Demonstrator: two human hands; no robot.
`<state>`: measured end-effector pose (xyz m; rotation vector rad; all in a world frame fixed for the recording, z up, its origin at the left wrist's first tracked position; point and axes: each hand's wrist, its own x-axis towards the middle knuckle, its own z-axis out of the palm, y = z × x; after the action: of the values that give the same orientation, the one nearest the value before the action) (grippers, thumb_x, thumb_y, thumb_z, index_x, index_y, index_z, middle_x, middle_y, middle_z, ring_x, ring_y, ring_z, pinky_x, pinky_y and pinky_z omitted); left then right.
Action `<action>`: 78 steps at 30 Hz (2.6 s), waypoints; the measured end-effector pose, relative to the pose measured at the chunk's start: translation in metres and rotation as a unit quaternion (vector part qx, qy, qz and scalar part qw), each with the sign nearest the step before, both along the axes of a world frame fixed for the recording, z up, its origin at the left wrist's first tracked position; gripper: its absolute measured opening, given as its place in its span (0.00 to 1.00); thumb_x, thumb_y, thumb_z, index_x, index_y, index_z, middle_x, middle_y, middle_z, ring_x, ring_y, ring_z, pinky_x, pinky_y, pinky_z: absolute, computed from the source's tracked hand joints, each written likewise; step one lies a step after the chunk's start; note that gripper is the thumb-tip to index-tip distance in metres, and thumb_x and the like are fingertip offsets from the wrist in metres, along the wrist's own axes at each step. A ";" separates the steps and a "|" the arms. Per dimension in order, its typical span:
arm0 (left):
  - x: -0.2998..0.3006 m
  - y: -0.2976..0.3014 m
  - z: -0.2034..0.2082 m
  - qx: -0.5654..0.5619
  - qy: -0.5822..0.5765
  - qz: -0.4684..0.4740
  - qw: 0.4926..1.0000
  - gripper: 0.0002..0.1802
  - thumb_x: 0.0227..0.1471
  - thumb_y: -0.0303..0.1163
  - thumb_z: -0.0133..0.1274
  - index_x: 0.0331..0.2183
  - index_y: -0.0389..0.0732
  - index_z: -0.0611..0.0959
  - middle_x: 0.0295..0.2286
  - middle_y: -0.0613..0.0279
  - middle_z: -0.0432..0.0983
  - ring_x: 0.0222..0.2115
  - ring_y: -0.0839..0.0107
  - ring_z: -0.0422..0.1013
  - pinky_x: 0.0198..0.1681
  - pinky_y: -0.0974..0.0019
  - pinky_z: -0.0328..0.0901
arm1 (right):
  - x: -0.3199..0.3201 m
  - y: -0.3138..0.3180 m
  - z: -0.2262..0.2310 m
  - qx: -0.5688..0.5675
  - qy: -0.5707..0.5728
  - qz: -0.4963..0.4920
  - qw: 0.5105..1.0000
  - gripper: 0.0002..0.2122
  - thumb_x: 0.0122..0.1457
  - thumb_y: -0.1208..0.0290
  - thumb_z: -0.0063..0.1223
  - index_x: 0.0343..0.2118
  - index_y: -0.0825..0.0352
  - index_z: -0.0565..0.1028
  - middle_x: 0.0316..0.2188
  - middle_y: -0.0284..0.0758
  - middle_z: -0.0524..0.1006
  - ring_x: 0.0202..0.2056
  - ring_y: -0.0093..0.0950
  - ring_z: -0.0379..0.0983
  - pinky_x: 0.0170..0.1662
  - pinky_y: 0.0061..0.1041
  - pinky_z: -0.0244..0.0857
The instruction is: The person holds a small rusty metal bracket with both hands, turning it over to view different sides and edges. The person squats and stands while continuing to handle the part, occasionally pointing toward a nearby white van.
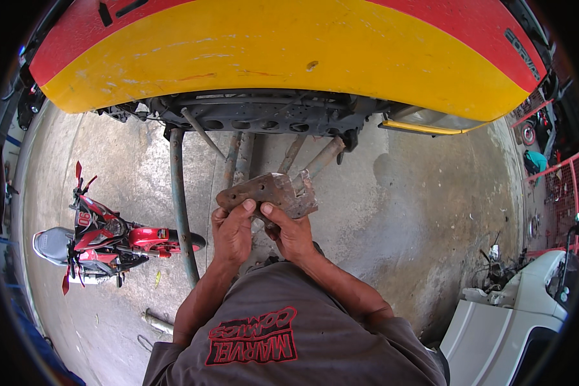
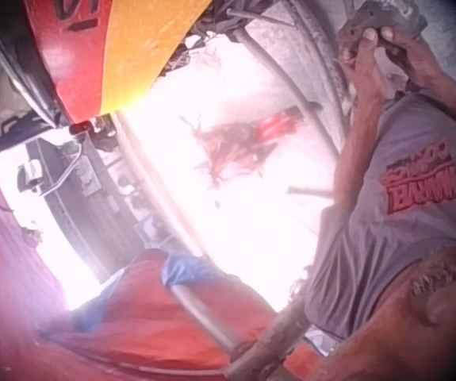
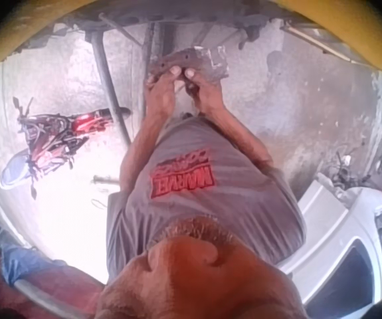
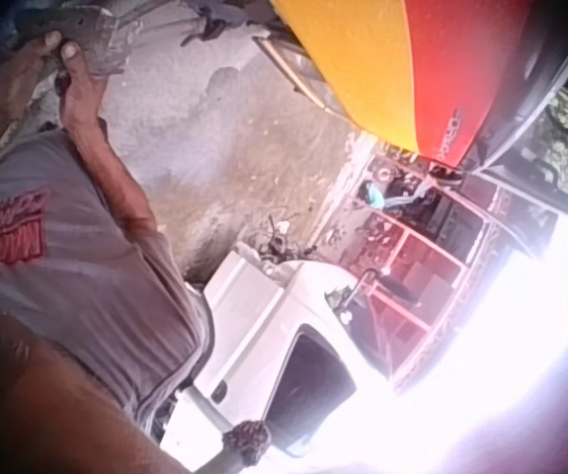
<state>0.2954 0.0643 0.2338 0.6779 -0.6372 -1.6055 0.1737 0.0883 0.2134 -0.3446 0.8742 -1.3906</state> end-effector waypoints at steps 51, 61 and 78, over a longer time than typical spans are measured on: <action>0.007 0.005 -0.017 0.006 0.007 -0.034 0.999 0.12 0.57 0.22 0.56 0.45 0.36 0.83 0.43 0.58 0.82 0.46 0.68 0.76 0.56 0.61 0.65 | -0.004 0.005 0.001 0.014 0.022 0.016 1.000 0.15 0.57 0.66 0.67 0.45 0.61 0.76 0.30 0.24 0.76 0.24 0.14 0.65 0.21 0.18 0.53; 0.011 0.005 -0.025 0.013 0.001 -0.044 0.999 0.13 0.57 0.24 0.57 0.45 0.37 0.83 0.43 0.58 0.82 0.46 0.69 0.76 0.55 0.60 0.65 | -0.004 0.004 -0.002 0.013 0.024 0.009 1.000 0.18 0.56 0.66 0.68 0.47 0.62 0.75 0.32 0.25 0.78 0.25 0.14 0.68 0.21 0.18 0.55; 0.037 -0.004 -0.053 0.075 -0.043 0.005 0.996 0.09 0.55 0.30 0.62 0.39 0.39 0.86 0.34 0.65 0.83 0.33 0.78 0.75 0.35 0.69 0.66 | -0.026 0.000 -0.072 0.055 -0.020 0.212 0.975 0.17 0.59 0.64 0.65 0.47 0.65 0.76 0.30 0.28 0.79 0.16 0.12 0.59 0.19 0.17 0.53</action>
<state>0.3322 0.0604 0.1804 0.8638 -0.5785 -1.6320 0.1481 0.0881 0.1410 -0.3909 0.7846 -0.9478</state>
